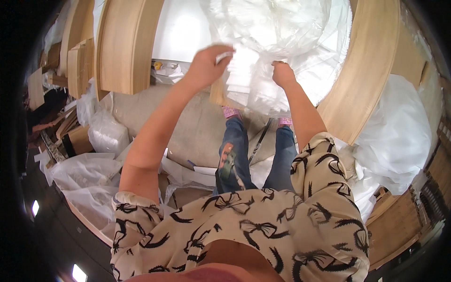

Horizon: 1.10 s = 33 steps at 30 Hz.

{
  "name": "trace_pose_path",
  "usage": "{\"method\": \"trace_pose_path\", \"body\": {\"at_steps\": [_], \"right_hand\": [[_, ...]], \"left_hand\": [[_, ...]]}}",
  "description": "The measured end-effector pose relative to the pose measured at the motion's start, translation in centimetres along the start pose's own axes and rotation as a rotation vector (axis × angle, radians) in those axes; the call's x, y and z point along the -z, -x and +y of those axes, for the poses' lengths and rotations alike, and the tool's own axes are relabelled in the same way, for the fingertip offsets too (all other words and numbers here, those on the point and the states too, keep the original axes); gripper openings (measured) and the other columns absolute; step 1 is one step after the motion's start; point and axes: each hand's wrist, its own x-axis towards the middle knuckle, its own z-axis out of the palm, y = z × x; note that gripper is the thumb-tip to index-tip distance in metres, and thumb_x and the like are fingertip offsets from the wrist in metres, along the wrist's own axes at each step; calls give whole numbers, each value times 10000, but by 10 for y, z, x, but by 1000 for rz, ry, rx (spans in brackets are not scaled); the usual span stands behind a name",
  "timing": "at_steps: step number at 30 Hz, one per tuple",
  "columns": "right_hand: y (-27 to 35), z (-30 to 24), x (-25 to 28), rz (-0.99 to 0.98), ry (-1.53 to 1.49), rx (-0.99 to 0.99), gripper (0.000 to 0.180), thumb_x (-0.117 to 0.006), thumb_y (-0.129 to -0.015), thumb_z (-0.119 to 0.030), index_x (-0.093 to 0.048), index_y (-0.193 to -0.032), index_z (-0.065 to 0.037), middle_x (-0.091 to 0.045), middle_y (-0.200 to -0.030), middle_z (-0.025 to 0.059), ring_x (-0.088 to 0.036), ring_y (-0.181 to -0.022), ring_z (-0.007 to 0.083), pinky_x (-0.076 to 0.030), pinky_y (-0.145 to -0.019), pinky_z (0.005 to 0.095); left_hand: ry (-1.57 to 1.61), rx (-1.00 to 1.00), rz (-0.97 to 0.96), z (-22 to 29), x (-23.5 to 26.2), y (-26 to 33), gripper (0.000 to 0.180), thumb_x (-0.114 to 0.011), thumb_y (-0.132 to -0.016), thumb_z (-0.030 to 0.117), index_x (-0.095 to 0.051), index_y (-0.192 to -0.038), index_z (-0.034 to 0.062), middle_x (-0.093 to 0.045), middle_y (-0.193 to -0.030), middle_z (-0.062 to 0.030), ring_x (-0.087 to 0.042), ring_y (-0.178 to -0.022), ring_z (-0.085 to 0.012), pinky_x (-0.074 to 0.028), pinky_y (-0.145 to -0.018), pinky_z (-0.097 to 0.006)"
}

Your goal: The person opens a cardboard box, places a wooden board inside with foam padding, spreads a protective foam sheet over it, adds another wooden board, and wraps the foam sheet over the boards before inserting foam protectors.

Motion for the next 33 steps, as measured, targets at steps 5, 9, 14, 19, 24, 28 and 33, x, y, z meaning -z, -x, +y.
{"method": "trace_pose_path", "body": {"at_steps": [5, 9, 14, 19, 24, 28, 33], "right_hand": [[-25, 15, -33, -305, 211, -1, 345, -534, -781, -241, -557, -1081, -73, -528, -1108, 133, -533, -938, 303, -469, -772, 381], [-1, 7, -37, -208, 223, 18, 588, -562, -752, -417, -432, -1239, -114, -359, -1284, 120, -376, -1075, 298, -444, -832, 357], [3, 42, -48, -198, 354, 14, 496, -528, -788, -258, -380, -1253, -173, -437, -1191, 175, -483, -971, 327, -474, -765, 377], [14, 38, -25, 22, 170, 101, 510, -483, -788, -124, -345, -1279, -92, -508, -1010, 202, -567, -815, 322, -509, -651, 374], [19, 37, 6, 26, 231, 79, 533, -497, -745, -90, -376, -1260, -152, -527, -954, 191, -583, -792, 311, -503, -650, 375], [19, 42, 16, 100, 109, 76, 392, -494, -793, -107, -457, -1182, -129, -564, -881, 172, -588, -740, 308, -497, -622, 375], [28, 49, 37, 111, -60, 24, 329, -553, -802, -129, -492, -1125, -124, -573, -842, 154, -581, -729, 315, -485, -629, 386]], "left_hand": [[-111, -146, 93, 4, -19, -126, 196, -586, -757, 159, -618, -934, 81, -601, -901, -113, -547, -858, -302, -443, -760, -373], [-458, -251, 124, -6, -34, -164, 380, -566, -800, 275, -532, -1071, 12, -565, -978, -182, -532, -929, -313, -399, -839, -397], [-485, -292, 44, -32, -48, -128, 213, -667, -709, 172, -638, -905, 96, -575, -957, -117, -527, -924, -300, -437, -781, -380], [-522, -398, 147, -31, -48, -95, 135, -697, -677, 123, -647, -796, 84, -556, -1029, -99, -503, -972, -291, -436, -802, -364], [-383, -51, 419, 1, -25, -146, 218, -671, -702, 164, -587, -858, 37, -588, -788, -132, -549, -786, -278, -445, -692, -356], [-23, 154, 511, 10, -23, -157, 358, -682, -719, 174, -527, -983, -11, -578, -660, -129, -550, -604, -245, -454, -563, -334], [-223, 280, -58, -2, -45, -119, 154, -607, -712, 132, -623, -843, 53, -592, -956, -127, -558, -889, -242, -448, -765, -326]]}}
